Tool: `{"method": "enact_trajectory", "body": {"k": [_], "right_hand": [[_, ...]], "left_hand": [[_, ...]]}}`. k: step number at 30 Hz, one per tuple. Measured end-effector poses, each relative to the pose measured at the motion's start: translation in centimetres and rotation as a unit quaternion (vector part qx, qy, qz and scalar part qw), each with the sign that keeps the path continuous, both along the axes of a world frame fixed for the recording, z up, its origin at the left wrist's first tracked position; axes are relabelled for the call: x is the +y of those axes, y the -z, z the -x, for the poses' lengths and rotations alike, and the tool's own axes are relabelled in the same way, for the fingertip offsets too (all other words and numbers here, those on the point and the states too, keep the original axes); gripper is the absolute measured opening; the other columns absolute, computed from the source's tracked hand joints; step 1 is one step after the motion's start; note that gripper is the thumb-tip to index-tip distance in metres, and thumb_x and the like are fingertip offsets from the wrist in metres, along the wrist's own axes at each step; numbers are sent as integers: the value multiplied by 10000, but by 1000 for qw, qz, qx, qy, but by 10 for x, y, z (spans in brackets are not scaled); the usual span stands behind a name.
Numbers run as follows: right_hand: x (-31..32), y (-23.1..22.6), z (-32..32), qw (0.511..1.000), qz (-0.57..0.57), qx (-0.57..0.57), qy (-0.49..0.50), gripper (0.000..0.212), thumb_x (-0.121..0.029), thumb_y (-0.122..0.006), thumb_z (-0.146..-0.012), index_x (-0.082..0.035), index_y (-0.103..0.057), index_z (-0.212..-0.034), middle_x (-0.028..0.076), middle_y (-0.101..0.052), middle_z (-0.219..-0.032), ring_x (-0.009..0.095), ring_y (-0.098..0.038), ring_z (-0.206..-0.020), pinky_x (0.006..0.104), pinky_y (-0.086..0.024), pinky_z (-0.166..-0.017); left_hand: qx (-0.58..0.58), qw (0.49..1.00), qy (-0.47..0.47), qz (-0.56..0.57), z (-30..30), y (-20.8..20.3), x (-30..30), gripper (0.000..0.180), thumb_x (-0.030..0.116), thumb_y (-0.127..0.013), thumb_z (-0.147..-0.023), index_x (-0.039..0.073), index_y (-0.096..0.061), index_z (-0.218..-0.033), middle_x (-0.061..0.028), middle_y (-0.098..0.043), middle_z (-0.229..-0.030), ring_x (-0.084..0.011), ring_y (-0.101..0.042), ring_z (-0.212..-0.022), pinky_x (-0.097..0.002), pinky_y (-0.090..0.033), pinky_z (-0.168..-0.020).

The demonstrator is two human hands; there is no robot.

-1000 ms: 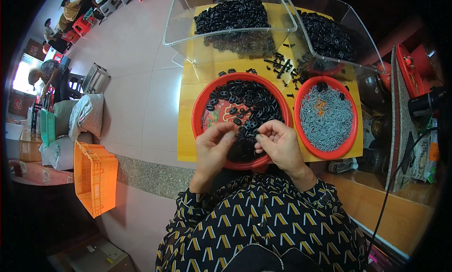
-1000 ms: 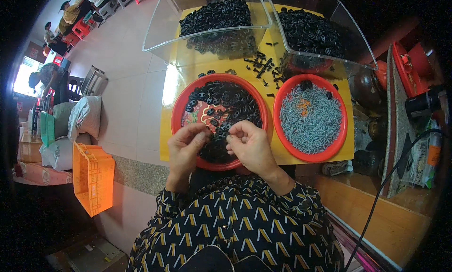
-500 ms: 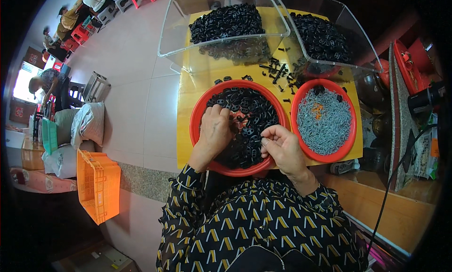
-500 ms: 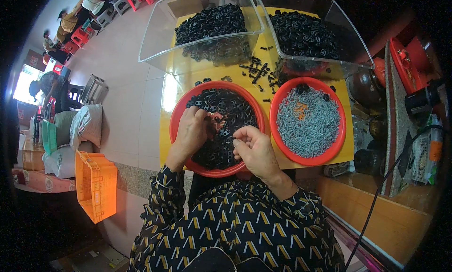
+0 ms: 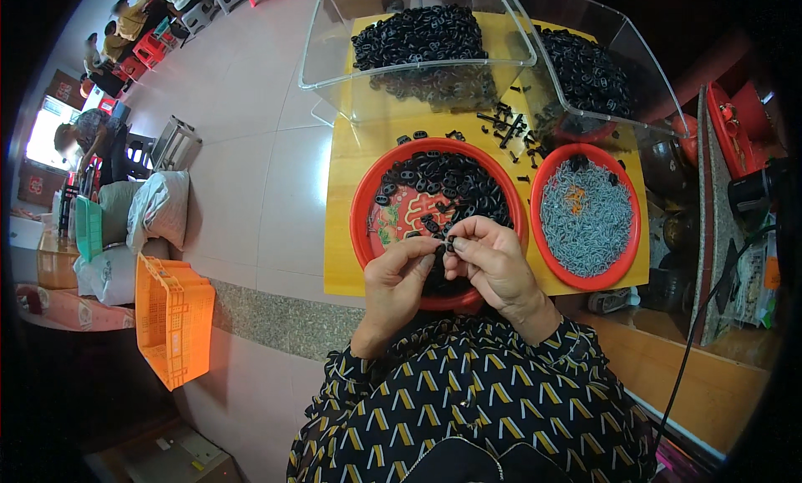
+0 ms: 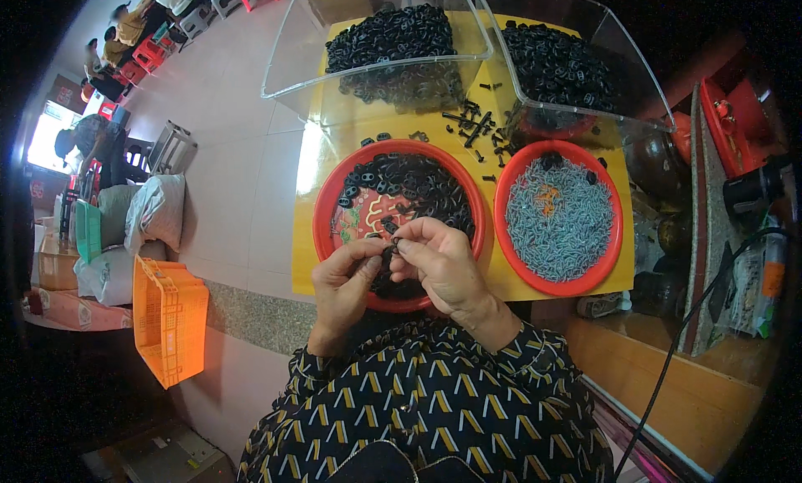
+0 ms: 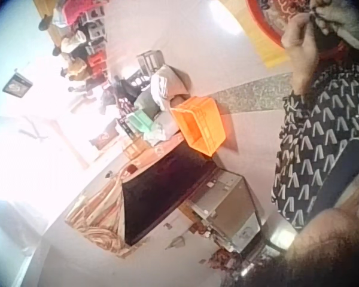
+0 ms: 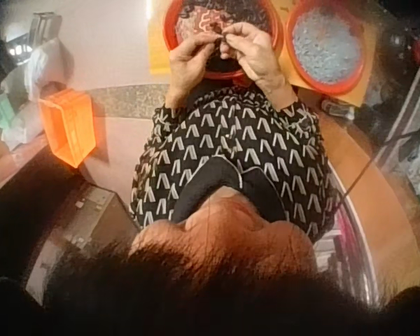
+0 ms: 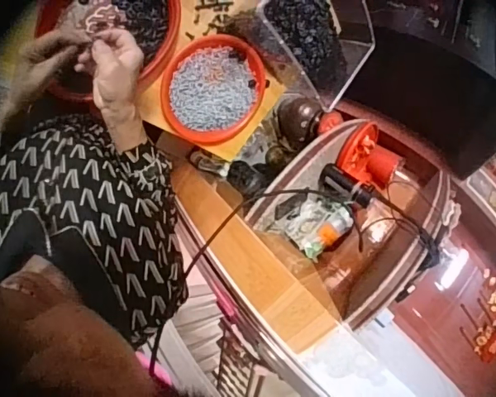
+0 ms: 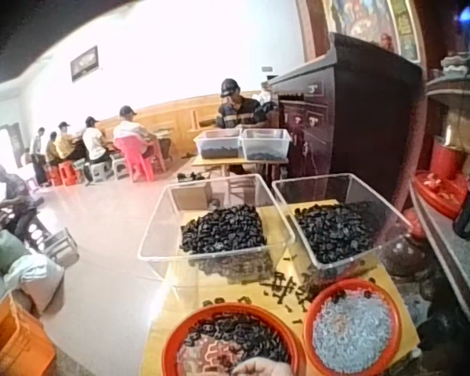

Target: The person sits at a table and assembles small black padlocks by hand. They pick up a lock body and a shackle from a red tray, insert the shackle into the body, and place the finished lock into a clear plastic bin. The process is repeated continuously throughout the video.

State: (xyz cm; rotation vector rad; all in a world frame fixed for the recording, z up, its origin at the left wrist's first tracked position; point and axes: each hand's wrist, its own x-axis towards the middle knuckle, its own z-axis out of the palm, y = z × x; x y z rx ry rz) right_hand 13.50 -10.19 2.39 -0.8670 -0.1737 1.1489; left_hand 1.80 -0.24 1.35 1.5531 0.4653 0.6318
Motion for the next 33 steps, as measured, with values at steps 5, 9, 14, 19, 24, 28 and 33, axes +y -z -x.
{"method": "enact_trajectory", "body": {"k": [5,9,14,19,24,28,33], "right_hand": [[0,-2,6,1000,-5,-1,3,135,-41,-521,-836,21,-496,-952,68,-557,-785,120,-567,-660,244,-497,-591],[1,-1,8,1000,2,-1,-11,136,-40,-521,-833,25,-495,-949,69,-555,-770,117,-553,-635,234,-477,-575],[0,2,8,1000,16,-3,-27,137,-42,-523,-827,24,-495,-945,59,-543,-751,107,-530,-606,225,-449,-552],[-2,-3,5,999,21,-13,-27,107,-38,-495,-840,20,-495,-929,60,-538,-732,105,-529,-598,231,-453,-549],[-6,3,3,996,40,-80,-21,100,-45,-491,-846,22,-498,-919,61,-537,-736,99,-529,-614,225,-451,-548],[-3,0,7,993,41,-106,-12,101,-31,-500,-844,26,-505,-927,64,-548,-737,97,-534,-614,212,-449,-543],[-4,-2,3,986,63,-150,-21,118,-29,-533,-823,29,-528,-926,45,-556,-762,78,-540,-637,200,-461,-561]], "left_hand": [[-55,974,34,216,2,1,2,176,-69,-589,-759,-30,-582,-931,-87,-608,-894,-143,-580,-809,-249,-474,-734],[-62,945,88,308,3,2,7,197,-64,-604,-751,-22,-562,-938,-86,-607,-862,-142,-589,-775,-247,-483,-709],[-36,961,93,258,3,5,5,180,-31,-582,-786,-13,-516,-953,-56,-582,-796,-129,-580,-714,-236,-482,-665],[-56,957,103,267,9,20,10,189,4,-568,-810,-4,-501,-986,-52,-569,-795,-124,-571,-703,-221,-472,-624],[-83,930,95,345,7,13,6,222,-4,-557,-813,-3,-527,-1033,-70,-584,-827,-135,-581,-714,-223,-466,-605],[-77,932,109,336,9,15,7,240,-8,-561,-807,-2,-544,-1047,-72,-589,-837,-136,-583,-708,-225,-464,-599],[-66,944,103,306,13,18,11,241,-3,-570,-799,-13,-533,-1037,-88,-578,-819,-148,-566,-688,-244,-471,-610]]}}
